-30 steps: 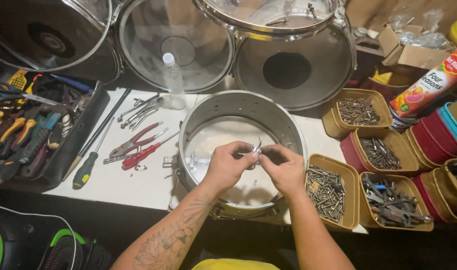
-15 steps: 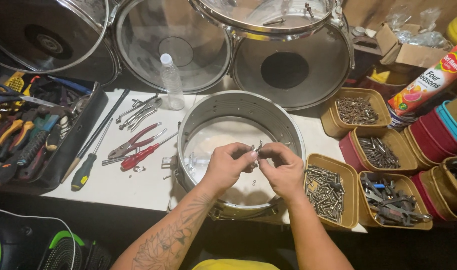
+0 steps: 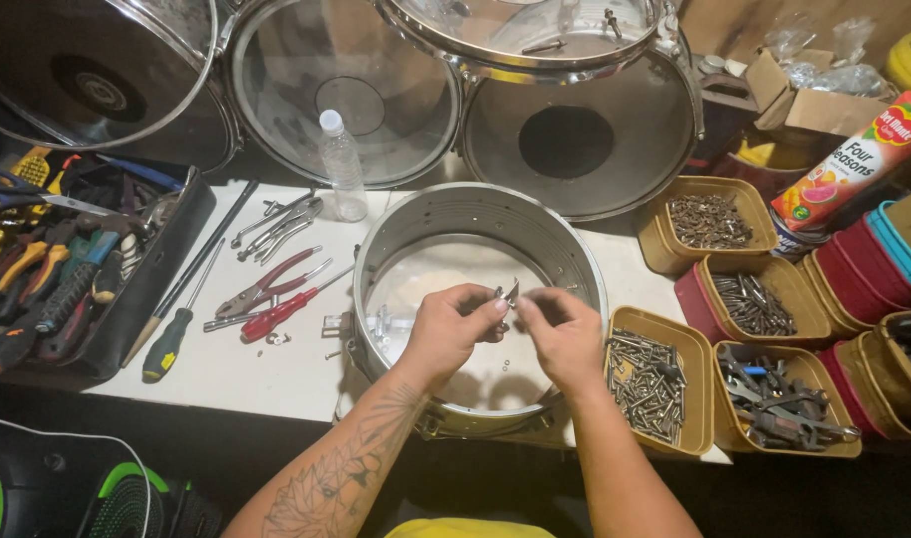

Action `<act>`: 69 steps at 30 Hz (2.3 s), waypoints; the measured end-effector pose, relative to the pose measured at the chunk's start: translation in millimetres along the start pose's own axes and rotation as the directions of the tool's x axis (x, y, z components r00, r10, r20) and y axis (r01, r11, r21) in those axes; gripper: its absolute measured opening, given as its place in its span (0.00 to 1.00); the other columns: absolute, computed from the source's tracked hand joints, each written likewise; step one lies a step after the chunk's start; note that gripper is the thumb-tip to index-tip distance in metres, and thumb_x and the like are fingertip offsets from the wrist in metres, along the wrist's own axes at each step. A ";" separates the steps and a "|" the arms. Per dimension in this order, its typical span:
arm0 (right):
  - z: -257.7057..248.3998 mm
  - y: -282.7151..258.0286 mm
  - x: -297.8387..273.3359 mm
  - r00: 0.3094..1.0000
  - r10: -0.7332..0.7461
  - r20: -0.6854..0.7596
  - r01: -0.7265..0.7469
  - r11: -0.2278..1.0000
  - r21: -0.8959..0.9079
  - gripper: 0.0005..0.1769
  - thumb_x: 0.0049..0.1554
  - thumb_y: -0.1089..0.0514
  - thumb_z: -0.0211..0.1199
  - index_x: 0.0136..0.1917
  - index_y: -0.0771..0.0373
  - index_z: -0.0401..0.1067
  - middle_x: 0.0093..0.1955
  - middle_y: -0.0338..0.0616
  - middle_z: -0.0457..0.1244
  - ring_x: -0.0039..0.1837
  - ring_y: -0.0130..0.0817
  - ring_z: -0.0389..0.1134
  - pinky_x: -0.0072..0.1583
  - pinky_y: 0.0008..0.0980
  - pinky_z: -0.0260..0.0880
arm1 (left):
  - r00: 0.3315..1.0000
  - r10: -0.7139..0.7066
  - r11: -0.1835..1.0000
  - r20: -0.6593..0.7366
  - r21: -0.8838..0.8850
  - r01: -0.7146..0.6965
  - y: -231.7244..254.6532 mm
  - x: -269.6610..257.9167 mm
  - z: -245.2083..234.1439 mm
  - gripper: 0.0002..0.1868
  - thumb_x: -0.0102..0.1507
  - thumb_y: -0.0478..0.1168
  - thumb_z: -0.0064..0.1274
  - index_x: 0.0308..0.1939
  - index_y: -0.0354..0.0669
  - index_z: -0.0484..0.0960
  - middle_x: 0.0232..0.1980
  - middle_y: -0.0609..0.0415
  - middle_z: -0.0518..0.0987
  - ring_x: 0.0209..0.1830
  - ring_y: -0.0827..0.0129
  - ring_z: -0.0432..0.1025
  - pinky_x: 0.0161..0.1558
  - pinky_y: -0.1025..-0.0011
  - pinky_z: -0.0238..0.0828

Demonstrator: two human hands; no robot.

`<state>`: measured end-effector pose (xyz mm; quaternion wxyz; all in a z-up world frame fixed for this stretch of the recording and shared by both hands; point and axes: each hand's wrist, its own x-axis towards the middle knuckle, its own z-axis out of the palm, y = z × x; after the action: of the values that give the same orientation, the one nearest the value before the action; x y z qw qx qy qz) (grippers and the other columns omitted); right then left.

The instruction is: The person is repairing a snare drum by attaching a metal bracket to the drum shell. They use a screwdriver to tighten the screws and secure the bracket in place.

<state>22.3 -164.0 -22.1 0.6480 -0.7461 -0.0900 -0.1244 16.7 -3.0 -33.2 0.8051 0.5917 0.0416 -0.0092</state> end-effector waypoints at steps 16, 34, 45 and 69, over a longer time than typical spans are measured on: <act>4.0 -6.4 2.2 0.956 -0.289 0.042 0.292 0.949 -0.117 0.09 0.46 0.70 0.74 0.41 0.61 0.82 0.37 0.44 0.71 0.38 0.28 0.70 0.45 0.28 0.72 | 1.000 -0.014 1.000 -0.010 -0.022 0.013 -1.9 1.3 0.8 0.23 0.60 0.42 0.68 0.47 0.22 0.83 0.34 0.32 0.83 0.33 0.53 0.82 0.37 0.60 0.86; 22.4 -42.2 -2.1 0.854 -0.513 0.084 0.520 0.840 -0.155 0.08 0.52 0.72 0.72 0.46 0.64 0.83 0.43 0.53 0.70 0.43 0.38 0.72 0.49 0.35 0.72 | 0.999 -0.014 0.972 -0.034 -0.237 0.005 34.8 -14.3 0.5 0.26 0.59 0.41 0.68 0.49 0.18 0.79 0.34 0.30 0.79 0.30 0.48 0.81 0.32 0.55 0.84; 103.4 -83.1 -21.7 0.737 -0.565 0.371 0.624 0.780 -0.050 0.19 0.44 0.73 0.70 0.45 0.52 0.83 0.38 0.35 0.72 0.44 0.37 0.76 0.50 0.32 0.74 | 0.987 -0.059 0.914 -0.146 -0.406 -0.006 66.2 -88.0 -98.1 0.18 0.59 0.36 0.66 0.47 0.26 0.82 0.40 0.38 0.81 0.39 0.53 0.80 0.41 0.53 0.83; 267.9 -18.6 -91.0 0.650 0.091 0.754 0.178 0.947 -0.268 0.12 0.50 0.57 0.71 0.47 0.65 0.82 0.42 0.53 0.74 0.47 0.50 0.77 0.51 0.40 0.76 | 0.862 -0.179 0.834 -0.475 -0.538 -0.124 -33.2 -156.5 -257.1 0.03 0.63 0.30 0.59 0.40 0.32 0.82 0.38 0.40 0.85 0.41 0.53 0.82 0.48 0.57 0.81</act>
<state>-51.5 106.1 -66.7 0.4181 -0.8213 -0.3490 0.1700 -155.8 226.7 -128.9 0.9006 0.3146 0.2613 0.1469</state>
